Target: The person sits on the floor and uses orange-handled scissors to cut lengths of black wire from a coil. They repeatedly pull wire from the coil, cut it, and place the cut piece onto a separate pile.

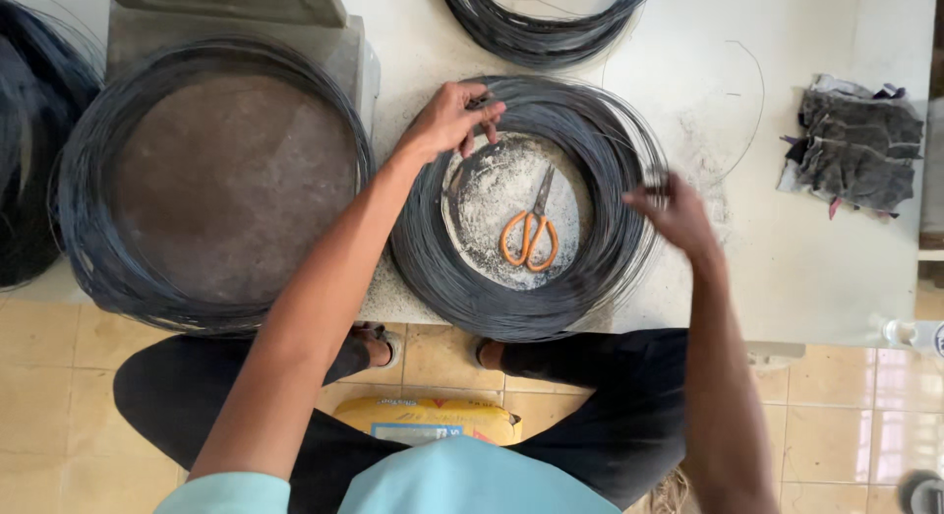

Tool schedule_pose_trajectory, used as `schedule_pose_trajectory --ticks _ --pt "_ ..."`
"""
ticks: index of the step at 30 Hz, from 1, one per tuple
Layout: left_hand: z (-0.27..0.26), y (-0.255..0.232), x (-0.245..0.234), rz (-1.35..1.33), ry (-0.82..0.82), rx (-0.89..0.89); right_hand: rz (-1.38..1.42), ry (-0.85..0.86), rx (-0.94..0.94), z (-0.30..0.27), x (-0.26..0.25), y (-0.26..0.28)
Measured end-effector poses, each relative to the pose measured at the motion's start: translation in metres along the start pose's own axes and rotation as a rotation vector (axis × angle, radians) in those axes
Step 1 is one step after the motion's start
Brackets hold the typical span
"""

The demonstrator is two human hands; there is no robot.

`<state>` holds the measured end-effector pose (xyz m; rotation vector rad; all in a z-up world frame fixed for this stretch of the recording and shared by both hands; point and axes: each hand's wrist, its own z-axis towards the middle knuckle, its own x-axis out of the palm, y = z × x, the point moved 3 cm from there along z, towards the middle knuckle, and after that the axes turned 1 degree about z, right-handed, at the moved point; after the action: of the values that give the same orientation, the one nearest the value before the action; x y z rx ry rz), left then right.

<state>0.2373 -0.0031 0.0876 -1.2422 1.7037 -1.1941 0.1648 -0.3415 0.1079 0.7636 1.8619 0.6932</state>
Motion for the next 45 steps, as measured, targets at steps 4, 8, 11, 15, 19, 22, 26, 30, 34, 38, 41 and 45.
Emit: schedule_pose_trajectory --ticks 4,8,11,15,19,22,26,30,34,38,41,45 --pt "0.005 0.008 0.005 0.077 -0.100 0.001 0.389 -0.150 -0.002 -0.037 0.045 -0.049" --pt "0.035 0.039 0.002 0.407 -0.387 0.191 0.850 -0.427 0.126 -0.052 0.082 -0.076" --pt "0.029 0.043 0.010 0.628 -0.394 0.279 1.104 -0.484 0.181 -0.059 0.079 -0.067" --pt "-0.002 0.042 0.025 1.117 -0.474 0.528 1.220 -0.403 0.283 -0.054 0.068 -0.050" --pt "-0.095 0.061 0.090 0.762 -0.432 0.883 1.139 -0.400 0.299 -0.034 0.071 -0.089" --pt "-0.148 0.113 0.139 0.637 0.263 0.463 1.102 -0.400 0.337 -0.035 0.067 -0.085" --pt "-0.162 0.160 0.158 0.872 0.384 0.490 1.080 -0.403 0.335 -0.035 0.060 -0.074" --pt "-0.154 0.234 0.162 1.024 0.380 0.614 1.002 -0.432 0.344 -0.038 0.066 -0.075" --pt "-0.173 0.179 0.170 1.103 0.263 0.627 0.495 -0.526 0.302 -0.045 0.071 -0.083" --pt "-0.174 0.191 0.189 1.331 -0.006 0.702 -0.270 -0.489 -0.087 -0.085 0.090 0.012" --pt "-0.176 0.185 0.194 1.330 -0.091 0.790 -0.121 0.019 -0.083 -0.083 0.134 0.021" --pt "-0.194 0.127 0.187 1.307 -0.106 0.836 -0.297 0.805 0.300 -0.093 0.168 0.102"
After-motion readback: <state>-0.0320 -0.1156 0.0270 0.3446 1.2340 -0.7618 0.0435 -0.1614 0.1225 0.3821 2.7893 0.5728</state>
